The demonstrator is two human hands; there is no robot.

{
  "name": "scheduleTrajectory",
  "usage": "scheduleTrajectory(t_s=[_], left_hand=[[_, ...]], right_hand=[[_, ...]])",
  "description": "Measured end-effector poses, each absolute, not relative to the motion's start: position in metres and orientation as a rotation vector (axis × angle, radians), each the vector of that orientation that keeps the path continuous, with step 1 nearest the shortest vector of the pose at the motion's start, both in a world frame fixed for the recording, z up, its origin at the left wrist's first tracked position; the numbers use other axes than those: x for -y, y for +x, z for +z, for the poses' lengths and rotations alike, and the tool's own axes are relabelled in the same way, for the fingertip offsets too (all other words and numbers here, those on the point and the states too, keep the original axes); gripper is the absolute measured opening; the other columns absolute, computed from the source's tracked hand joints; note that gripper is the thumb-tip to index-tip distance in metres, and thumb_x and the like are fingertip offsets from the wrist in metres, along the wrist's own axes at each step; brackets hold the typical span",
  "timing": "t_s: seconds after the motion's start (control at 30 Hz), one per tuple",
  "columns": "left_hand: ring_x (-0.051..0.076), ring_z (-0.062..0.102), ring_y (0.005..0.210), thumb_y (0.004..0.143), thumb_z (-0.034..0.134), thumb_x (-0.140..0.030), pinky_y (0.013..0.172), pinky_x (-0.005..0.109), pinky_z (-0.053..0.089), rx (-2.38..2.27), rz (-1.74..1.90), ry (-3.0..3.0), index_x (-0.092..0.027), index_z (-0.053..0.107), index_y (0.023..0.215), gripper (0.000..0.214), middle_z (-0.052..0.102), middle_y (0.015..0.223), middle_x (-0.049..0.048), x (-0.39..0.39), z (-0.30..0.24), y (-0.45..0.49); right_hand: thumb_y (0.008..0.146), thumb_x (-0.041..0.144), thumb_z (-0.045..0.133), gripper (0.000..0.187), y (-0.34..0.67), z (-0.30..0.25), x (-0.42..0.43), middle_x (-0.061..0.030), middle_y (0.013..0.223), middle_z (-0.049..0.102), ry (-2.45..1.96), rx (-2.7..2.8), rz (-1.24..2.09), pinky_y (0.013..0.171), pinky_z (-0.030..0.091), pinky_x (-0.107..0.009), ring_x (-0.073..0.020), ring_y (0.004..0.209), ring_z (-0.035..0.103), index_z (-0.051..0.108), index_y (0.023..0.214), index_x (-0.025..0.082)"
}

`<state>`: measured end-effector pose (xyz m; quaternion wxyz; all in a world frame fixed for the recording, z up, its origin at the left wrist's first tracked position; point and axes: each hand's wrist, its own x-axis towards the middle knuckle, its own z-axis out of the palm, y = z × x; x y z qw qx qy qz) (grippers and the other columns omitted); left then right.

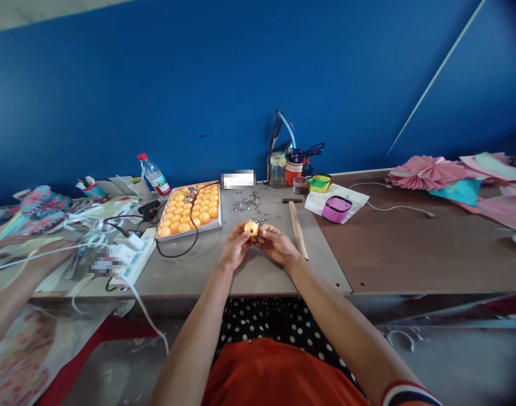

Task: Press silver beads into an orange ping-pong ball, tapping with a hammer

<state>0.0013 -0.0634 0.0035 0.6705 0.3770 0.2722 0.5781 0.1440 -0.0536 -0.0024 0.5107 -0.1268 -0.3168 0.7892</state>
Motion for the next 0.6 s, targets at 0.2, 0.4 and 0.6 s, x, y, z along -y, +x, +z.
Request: scheduleTrajectory(t_s=[0.2, 0.4, 0.6], left_hand=[[0.008, 0.056, 0.063, 0.067, 0.074, -0.025, 0.064, 0.024, 0.044, -0.624, 1.307, 0.845, -0.018, 0.061, 0.104, 0.040, 0.066, 0.085, 0.0015, 0.0647, 0.0062, 0.0034], [0.008, 0.055, 0.060, 0.070, 0.071, -0.030, 0.062, 0.024, 0.044, -0.682, 1.360, 0.882, -0.021, 0.057, 0.110, 0.043, 0.065, 0.081, -0.0002, 0.0647, 0.0069, 0.0059], [0.008, 0.054, 0.058, 0.071, 0.069, -0.033, 0.060, 0.024, 0.045, -0.779, 1.392, 0.938, -0.021, 0.056, 0.107, 0.041, 0.063, 0.079, -0.0012, 0.0639, 0.0054, 0.0089]], right_hand=[[0.066, 0.023, 0.074, 0.015, 0.1444, -0.0038, 0.0533, 0.0045, 0.060, 0.051, -0.307, 0.783, 1.888, 0.066, 0.042, -0.026, -0.0092, 0.058, 0.045, 0.062, 0.074, 0.020], [0.066, 0.024, 0.074, 0.015, 0.1441, -0.0029, 0.0536, 0.0050, 0.059, 0.049, -0.319, 0.789, 1.878, 0.068, 0.043, -0.027, -0.0090, 0.057, 0.045, 0.061, 0.073, 0.020], [0.063, 0.027, 0.076, 0.018, 0.1415, -0.0009, 0.0543, 0.0039, 0.062, 0.052, -0.391, 0.802, 1.839, 0.065, 0.042, -0.028, -0.0107, 0.059, 0.048, 0.061, 0.072, 0.021]])
